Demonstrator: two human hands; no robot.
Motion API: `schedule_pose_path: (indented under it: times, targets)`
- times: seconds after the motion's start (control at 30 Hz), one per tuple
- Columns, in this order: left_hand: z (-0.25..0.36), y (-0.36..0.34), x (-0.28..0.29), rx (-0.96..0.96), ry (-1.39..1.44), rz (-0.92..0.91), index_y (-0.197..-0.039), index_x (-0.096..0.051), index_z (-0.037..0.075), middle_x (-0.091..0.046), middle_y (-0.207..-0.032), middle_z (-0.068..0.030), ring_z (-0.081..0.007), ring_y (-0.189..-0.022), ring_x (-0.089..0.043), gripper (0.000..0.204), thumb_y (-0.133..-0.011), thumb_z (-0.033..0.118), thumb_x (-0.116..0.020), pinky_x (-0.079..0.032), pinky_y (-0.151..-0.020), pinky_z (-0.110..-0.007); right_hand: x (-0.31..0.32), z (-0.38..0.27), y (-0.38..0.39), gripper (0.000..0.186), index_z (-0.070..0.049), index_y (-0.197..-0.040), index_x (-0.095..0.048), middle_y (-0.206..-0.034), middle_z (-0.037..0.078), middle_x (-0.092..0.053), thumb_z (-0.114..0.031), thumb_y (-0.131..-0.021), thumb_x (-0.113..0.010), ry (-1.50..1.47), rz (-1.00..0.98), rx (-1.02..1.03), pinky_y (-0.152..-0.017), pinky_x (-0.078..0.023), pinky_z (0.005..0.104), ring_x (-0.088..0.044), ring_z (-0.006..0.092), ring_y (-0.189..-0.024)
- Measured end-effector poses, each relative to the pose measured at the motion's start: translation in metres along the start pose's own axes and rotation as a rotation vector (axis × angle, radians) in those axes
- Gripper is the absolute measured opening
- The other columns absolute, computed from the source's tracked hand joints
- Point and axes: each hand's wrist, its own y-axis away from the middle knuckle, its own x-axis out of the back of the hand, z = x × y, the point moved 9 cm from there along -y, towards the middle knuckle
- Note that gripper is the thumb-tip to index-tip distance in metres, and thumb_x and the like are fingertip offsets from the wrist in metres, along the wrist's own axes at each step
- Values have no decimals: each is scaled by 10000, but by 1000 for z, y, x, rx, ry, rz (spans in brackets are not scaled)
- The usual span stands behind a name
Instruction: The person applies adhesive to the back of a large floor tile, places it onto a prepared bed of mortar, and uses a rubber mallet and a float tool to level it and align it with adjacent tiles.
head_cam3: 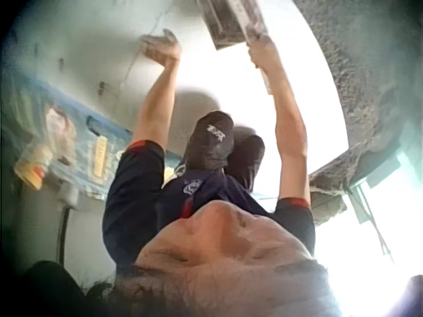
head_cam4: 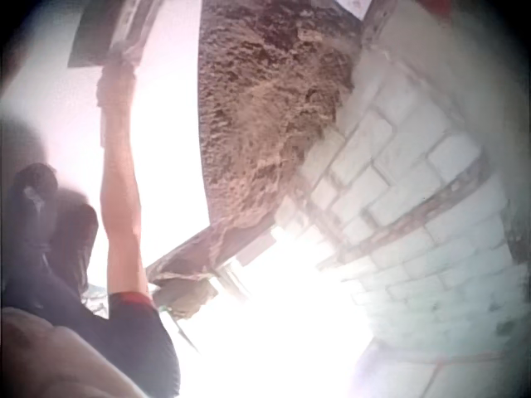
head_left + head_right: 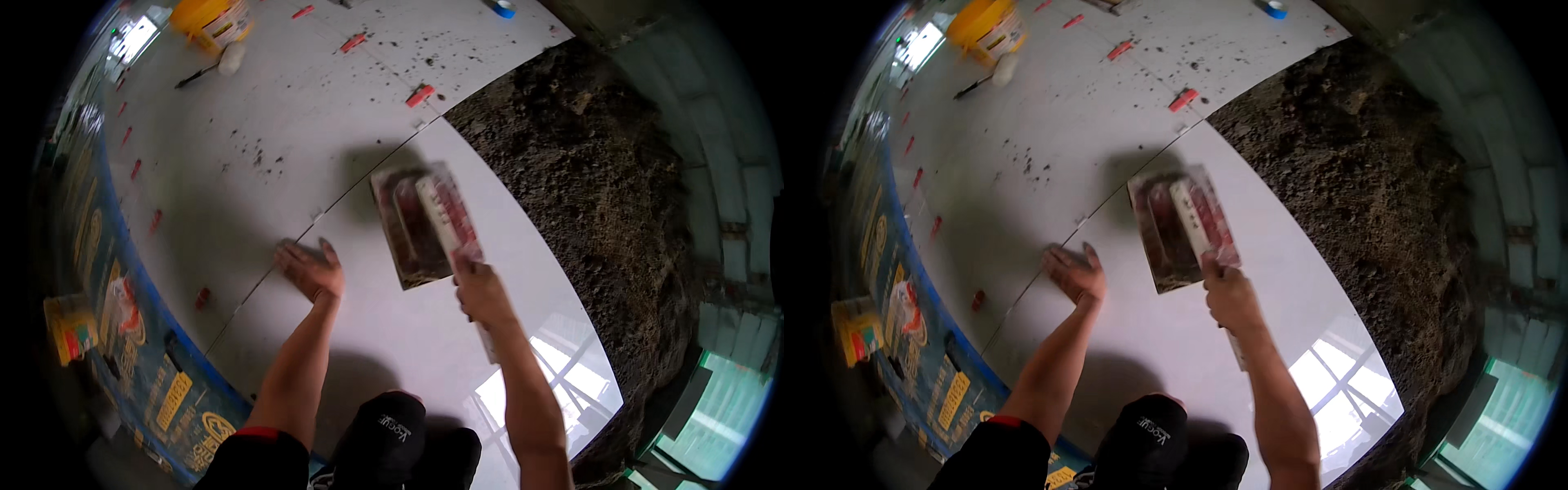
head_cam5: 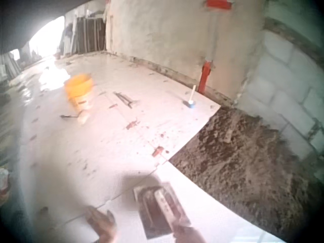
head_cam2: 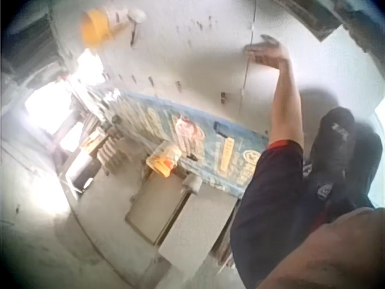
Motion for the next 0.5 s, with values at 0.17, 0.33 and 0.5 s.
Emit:
schedule_pose_path:
  times: [0.17,0.33,0.5]
  targets:
    - [-5,-2,-6,61,-8,-93,-1407,-294,-134,-267,-1476,-299,-431,-1400,-221,809,-906,464,-511,-206,-1156,-485,57,-38,128,478,-50,-854,-477,-540,-64,-396,-505,-990,-419,-366,192,395,-371,-254,172,-365,16,-422]
    - [-9,0,-10,65,14,-115,-1413,-273,-140,-250,-1493,-285,-414,-1416,-198,766,-935,429,-462,-170,-1170,-473,-33,48,74,510,-41,-774,-497,-613,104,-511,-488,-1000,-399,56,380,135,-533,-434,362,-531,268,-545]
    - [-10,0,-13,65,-25,-130,-1421,-287,-125,-252,-1504,-278,-398,-1430,-183,722,-951,408,-414,-134,-1179,-466,-93,77,-13,704,49,-912,-642,-919,326,-633,-584,-976,-340,417,149,135,-810,-468,544,-572,522,-940]
